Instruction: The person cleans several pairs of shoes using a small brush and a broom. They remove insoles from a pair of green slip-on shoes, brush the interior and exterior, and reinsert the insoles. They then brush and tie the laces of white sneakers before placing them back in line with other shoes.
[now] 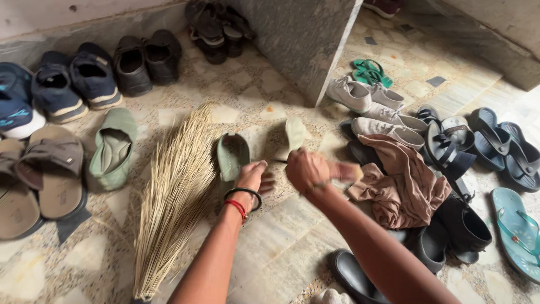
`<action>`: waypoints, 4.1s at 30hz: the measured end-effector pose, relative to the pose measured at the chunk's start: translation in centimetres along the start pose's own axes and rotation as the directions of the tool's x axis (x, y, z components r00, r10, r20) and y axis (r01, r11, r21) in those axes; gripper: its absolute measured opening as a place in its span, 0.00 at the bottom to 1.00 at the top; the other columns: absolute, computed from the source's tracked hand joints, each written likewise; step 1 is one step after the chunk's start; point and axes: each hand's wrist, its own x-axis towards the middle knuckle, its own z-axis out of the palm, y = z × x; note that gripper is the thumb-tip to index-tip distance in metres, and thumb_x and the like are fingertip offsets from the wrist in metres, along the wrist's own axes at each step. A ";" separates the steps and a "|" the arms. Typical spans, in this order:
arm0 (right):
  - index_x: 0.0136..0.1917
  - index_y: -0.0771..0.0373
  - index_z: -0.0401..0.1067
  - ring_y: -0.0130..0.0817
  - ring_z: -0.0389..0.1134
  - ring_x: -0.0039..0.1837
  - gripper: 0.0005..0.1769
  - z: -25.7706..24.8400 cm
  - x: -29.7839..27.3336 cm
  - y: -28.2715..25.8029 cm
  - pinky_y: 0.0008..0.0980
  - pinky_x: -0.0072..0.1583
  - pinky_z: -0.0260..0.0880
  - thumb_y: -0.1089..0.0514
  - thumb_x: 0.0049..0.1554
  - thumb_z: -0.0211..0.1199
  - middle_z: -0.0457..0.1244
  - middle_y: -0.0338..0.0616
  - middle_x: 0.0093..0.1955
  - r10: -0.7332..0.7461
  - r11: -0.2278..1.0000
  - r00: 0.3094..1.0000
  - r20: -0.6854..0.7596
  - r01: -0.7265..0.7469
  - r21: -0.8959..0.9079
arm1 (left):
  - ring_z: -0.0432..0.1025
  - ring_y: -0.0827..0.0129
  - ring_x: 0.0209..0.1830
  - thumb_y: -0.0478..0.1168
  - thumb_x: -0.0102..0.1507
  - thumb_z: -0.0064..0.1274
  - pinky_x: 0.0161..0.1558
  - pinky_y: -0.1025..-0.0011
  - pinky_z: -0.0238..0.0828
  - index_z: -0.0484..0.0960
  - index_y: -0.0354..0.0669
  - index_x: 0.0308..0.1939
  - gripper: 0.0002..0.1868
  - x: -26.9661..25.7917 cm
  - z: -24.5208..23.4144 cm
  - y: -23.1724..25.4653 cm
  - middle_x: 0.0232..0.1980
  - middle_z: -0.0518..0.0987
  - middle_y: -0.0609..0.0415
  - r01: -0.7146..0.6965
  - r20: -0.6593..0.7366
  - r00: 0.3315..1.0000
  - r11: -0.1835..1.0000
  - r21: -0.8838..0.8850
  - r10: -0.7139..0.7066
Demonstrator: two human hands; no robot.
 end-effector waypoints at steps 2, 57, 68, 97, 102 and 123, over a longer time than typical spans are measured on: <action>0.41 0.64 0.79 0.51 0.73 0.39 0.14 -1.5 -2.7 -1.8 0.46 0.41 0.74 0.53 0.58 0.58 0.69 0.56 0.38 -0.069 0.995 0.993 0.091 0.062 0.080 | 0.76 0.54 0.37 0.58 0.67 0.53 0.37 0.53 0.80 0.77 0.41 0.50 0.23 -0.1 -0.4 -2.4 0.41 0.80 0.46 0.161 0.085 0.985 0.970 -0.183 -0.148; 0.55 0.56 0.80 0.33 0.74 0.47 0.15 -2.8 -12.4 0.2 0.29 0.49 0.76 0.65 0.54 0.67 0.72 0.42 0.50 -0.397 0.726 0.918 -0.020 0.328 0.605 | 0.73 0.58 0.41 0.40 0.66 0.54 0.43 0.59 0.76 0.86 0.48 0.44 0.06 -11.9 -8.5 -11.1 0.39 0.79 0.50 -0.406 0.362 0.621 -0.109 0.907 0.695; 0.55 0.58 0.79 0.37 0.75 0.51 0.11 -1.6 -11.9 5.4 0.30 0.51 0.78 0.64 0.60 0.59 0.72 0.47 0.56 -0.390 0.728 0.869 -0.305 0.494 0.476 | 0.76 0.57 0.38 0.38 0.64 0.51 0.39 0.60 0.77 0.84 0.47 0.39 0.06 -11.8 -9.0 -11.7 0.39 0.80 0.52 -0.459 0.526 0.545 -0.293 0.839 0.652; 0.53 0.56 0.80 0.37 0.74 0.48 0.10 3.4 -9.7 6.4 0.33 0.49 0.77 0.61 0.59 0.63 0.71 0.43 0.52 -0.569 0.701 0.807 -0.155 0.576 0.421 | 0.77 0.50 0.41 0.35 0.60 0.52 0.43 0.55 0.75 0.82 0.42 0.42 0.08 -9.8 -9.5 -11.2 0.40 0.82 0.46 -0.521 0.501 0.582 -0.179 0.834 0.640; 0.48 0.60 0.80 0.43 0.72 0.47 0.09 -1.2 -8.0 9.9 0.39 0.47 0.74 0.61 0.54 0.64 0.71 0.45 0.44 -0.254 0.872 0.869 -0.425 0.396 0.288 | 0.79 0.54 0.44 0.28 0.59 0.44 0.44 0.60 0.76 0.83 0.51 0.40 0.15 -12.7 -6.2 -6.1 0.40 0.85 0.53 -0.569 0.380 0.446 -0.071 0.819 0.810; 0.49 0.57 0.80 0.34 0.73 0.42 0.09 4.1 -9.7 3.1 0.33 0.39 0.75 0.62 0.60 0.59 0.72 0.46 0.53 -0.548 0.578 0.810 -0.207 0.546 0.606 | 0.76 0.44 0.47 0.44 0.69 0.52 0.47 0.52 0.74 0.82 0.44 0.43 0.09 -8.1 -4.9 8.2 0.47 0.80 0.38 -0.107 0.084 0.788 0.001 0.994 0.610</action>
